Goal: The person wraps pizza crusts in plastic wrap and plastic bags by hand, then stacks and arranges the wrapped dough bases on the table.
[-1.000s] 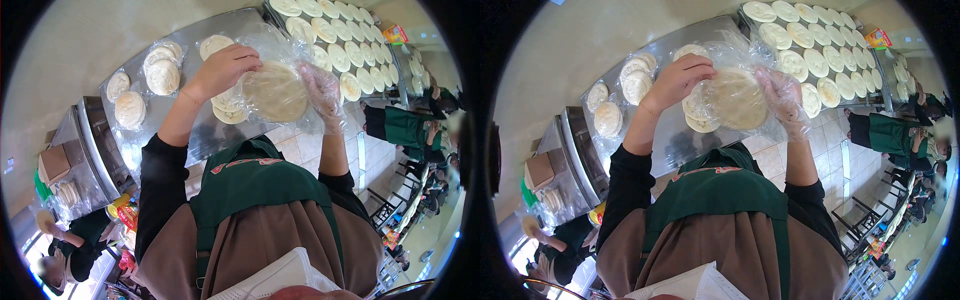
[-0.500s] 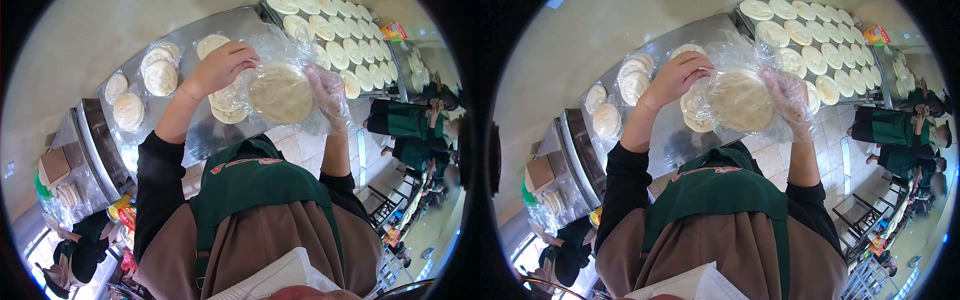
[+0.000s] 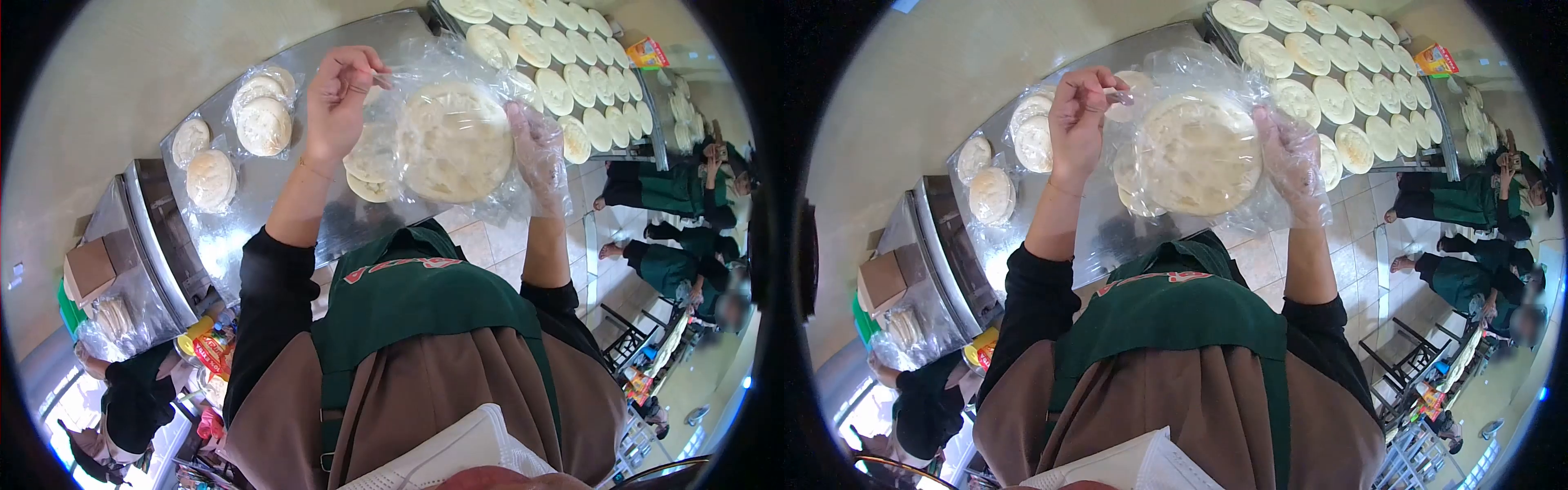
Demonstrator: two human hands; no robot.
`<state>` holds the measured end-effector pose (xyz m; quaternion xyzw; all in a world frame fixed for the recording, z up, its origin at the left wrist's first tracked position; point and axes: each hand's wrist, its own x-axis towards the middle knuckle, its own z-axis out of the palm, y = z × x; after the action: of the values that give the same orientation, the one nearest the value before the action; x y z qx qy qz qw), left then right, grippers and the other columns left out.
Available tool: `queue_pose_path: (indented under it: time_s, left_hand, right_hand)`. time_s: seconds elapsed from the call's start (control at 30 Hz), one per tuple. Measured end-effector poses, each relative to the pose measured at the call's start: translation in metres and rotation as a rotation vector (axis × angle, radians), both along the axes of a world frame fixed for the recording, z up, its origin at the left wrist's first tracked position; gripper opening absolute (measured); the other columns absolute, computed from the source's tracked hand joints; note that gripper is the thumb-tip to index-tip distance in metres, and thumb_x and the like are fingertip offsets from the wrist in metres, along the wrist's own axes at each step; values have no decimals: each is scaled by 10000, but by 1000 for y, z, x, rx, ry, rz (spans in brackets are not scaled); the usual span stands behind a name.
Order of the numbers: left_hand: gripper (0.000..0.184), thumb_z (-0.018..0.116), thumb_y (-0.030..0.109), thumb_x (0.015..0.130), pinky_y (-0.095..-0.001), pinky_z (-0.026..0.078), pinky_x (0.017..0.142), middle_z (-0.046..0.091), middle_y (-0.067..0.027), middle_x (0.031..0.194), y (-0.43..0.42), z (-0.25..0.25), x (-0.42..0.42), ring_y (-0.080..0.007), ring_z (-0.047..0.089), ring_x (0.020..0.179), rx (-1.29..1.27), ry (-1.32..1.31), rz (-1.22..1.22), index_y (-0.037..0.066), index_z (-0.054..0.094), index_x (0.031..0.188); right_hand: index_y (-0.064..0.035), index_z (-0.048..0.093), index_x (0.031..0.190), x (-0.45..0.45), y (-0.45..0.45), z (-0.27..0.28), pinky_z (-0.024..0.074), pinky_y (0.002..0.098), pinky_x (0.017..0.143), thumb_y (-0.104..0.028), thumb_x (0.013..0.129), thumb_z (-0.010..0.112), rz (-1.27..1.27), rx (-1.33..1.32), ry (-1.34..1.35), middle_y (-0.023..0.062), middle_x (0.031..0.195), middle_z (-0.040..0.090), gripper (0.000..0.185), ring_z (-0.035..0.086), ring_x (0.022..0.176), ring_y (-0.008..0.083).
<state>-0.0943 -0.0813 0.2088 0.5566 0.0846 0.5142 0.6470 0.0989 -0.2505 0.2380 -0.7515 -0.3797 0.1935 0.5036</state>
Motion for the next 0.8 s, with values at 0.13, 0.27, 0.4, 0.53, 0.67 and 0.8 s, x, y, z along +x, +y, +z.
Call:
queue_pose_path:
  time_s: [0.13, 0.27, 0.4, 0.53, 0.67, 0.8]
  left_hand:
    - [71, 571, 72, 892, -273, 431, 692, 510, -32, 837, -10, -11, -3, -138, 477, 757, -98, 119, 445, 49, 504, 899]
    - [189, 639, 178, 866, -259, 425, 622, 524, -72, 827, -34, -33, -6, -128, 526, 772, 391, 668, 723, 36, 518, 898]
    - [185, 613, 202, 884, -270, 411, 550, 535, -50, 673, -36, -43, 1, -150, 531, 630, 159, 698, 484, 37, 531, 898]
    - [187, 495, 250, 959, -238, 446, 580, 525, 7, 676, -15, -23, -20, -117, 516, 596, -652, 374, -74, 80, 516, 885]
    - [195, 467, 278, 969, -262, 459, 560, 511, 7, 661, 19, -43, -40, -111, 513, 572, -790, 385, -307, 102, 498, 888]
    - [227, 477, 255, 961, -241, 446, 526, 611, -20, 714, 40, -63, -52, -111, 571, 583, -354, 666, -132, 59, 561, 885]
  right_hand:
    - [39, 650, 999, -17, 4, 13, 458, 247, 692, -169, 915, 565, -30, 10, -171, 72, 787, 661, 240, 564, 743, 91]
    - [19, 662, 985, -29, 13, 6, 485, 285, 675, -143, 895, 577, -43, 142, -330, 118, 799, 677, 204, 633, 721, 167]
    - [15, 665, 982, -32, 16, 2, 500, 314, 692, -134, 884, 582, -32, 152, -499, 163, 837, 678, 197, 658, 754, 242]
    - [22, 658, 994, -15, 18, -6, 491, 301, 690, -144, 894, 578, -89, 100, -509, 156, 841, 675, 209, 638, 766, 198]
    - [29, 649, 1019, -5, 13, -14, 469, 256, 712, -149, 915, 567, -44, -1, -403, 96, 849, 670, 222, 589, 784, 109]
    - [27, 648, 1023, -1, 10, -16, 481, 272, 698, -154, 906, 575, -44, 83, -128, 96, 850, 675, 228, 612, 756, 142]
